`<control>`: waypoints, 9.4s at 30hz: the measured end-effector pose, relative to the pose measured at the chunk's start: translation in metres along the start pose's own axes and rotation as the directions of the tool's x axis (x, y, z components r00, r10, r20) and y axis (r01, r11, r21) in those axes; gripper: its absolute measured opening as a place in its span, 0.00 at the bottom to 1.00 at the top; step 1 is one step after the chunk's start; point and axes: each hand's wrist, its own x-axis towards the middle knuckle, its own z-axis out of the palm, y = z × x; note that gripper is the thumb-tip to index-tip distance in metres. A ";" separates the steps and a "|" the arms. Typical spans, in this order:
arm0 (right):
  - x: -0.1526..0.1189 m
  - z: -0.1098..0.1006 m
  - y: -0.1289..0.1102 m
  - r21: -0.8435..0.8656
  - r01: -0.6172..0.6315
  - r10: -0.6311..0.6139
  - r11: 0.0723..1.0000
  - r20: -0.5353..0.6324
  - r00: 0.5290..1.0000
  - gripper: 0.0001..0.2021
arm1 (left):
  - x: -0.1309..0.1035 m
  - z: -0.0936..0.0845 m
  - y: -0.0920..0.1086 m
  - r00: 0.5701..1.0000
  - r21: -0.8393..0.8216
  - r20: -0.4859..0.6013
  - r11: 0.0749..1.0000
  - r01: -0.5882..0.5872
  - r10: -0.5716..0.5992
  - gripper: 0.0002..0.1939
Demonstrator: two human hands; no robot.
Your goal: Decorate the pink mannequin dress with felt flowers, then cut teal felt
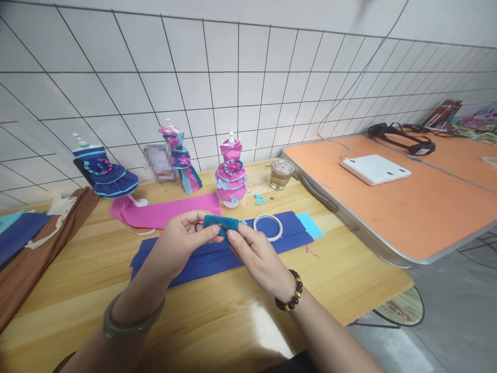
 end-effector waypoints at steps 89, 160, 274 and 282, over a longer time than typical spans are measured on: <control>0.018 0.034 0.013 0.609 0.102 0.052 0.787 -0.230 0.972 0.17 | 0.007 0.016 -0.025 0.989 -0.319 -0.149 0.945 -0.068 0.021 0.06; 0.013 0.027 0.008 0.494 0.089 0.043 0.865 -0.249 0.968 0.20 | 0.004 0.016 -0.017 0.998 -0.316 -0.055 0.948 -0.046 0.030 0.06; 0.009 -0.002 0.006 0.293 0.050 -0.020 0.955 -0.106 0.994 0.22 | 0.004 0.011 -0.013 0.997 -0.171 -0.035 0.982 -0.076 0.071 0.06; 0.007 -0.006 -0.001 0.171 0.032 -0.020 0.985 -0.072 0.997 0.22 | 0.004 0.008 -0.011 0.998 -0.136 -0.022 0.988 -0.068 0.066 0.06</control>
